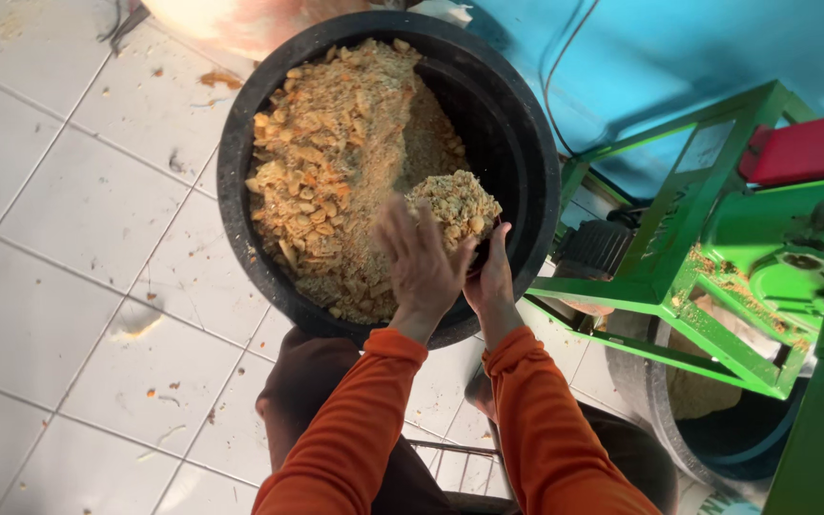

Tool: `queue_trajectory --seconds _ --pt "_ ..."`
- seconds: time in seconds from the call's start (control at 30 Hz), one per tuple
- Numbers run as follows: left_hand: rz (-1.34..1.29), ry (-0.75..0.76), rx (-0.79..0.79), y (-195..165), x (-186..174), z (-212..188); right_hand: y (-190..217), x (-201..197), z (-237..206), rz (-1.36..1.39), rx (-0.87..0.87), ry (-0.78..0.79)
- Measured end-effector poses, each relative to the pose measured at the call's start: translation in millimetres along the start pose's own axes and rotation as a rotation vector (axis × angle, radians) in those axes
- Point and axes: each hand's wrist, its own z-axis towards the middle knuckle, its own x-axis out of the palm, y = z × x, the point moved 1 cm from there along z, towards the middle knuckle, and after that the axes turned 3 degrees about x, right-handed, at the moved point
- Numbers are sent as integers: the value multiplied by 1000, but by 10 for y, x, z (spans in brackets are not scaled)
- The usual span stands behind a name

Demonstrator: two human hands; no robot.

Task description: The person sits on the floor operating a green electric grain mill, using a wooden scoop to move cracked material from the discharge tray and feed it back into the hopper, and adjusts a cloth in the hopper. At the end they scoop the ground flour from a large basin into a bowl.

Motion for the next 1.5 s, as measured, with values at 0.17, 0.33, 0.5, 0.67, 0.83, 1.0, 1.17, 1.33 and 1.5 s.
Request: queue_trajectory --seconds 0.17,0.33,0.5,0.67,0.83,1.0,1.17,1.33,1.5 --pt "46 114 58 -85 -14 13 -32 -29 -114 -134 -7 -77" --pt "-227 93 55 -176 -119 79 131 -96 -142 -187 -44 -126" --pt "-620 -61 -137 254 -242 455 448 -141 -129 -48 -92 -109" --pt "-857 9 -493 517 -406 444 765 -77 -195 -17 -125 26" --pt "-926 32 -382 455 -508 437 920 74 -317 -18 -127 62" --pt "-522 113 -383 598 -397 329 924 89 -393 17 -91 -97" --pt "-219 267 -28 642 198 370 836 -138 -368 -10 -71 -164" --pt "59 680 301 711 946 642 712 -513 -272 17 -92 -194" --pt "249 1239 450 835 1567 721 586 -950 -242 2 -78 -351"
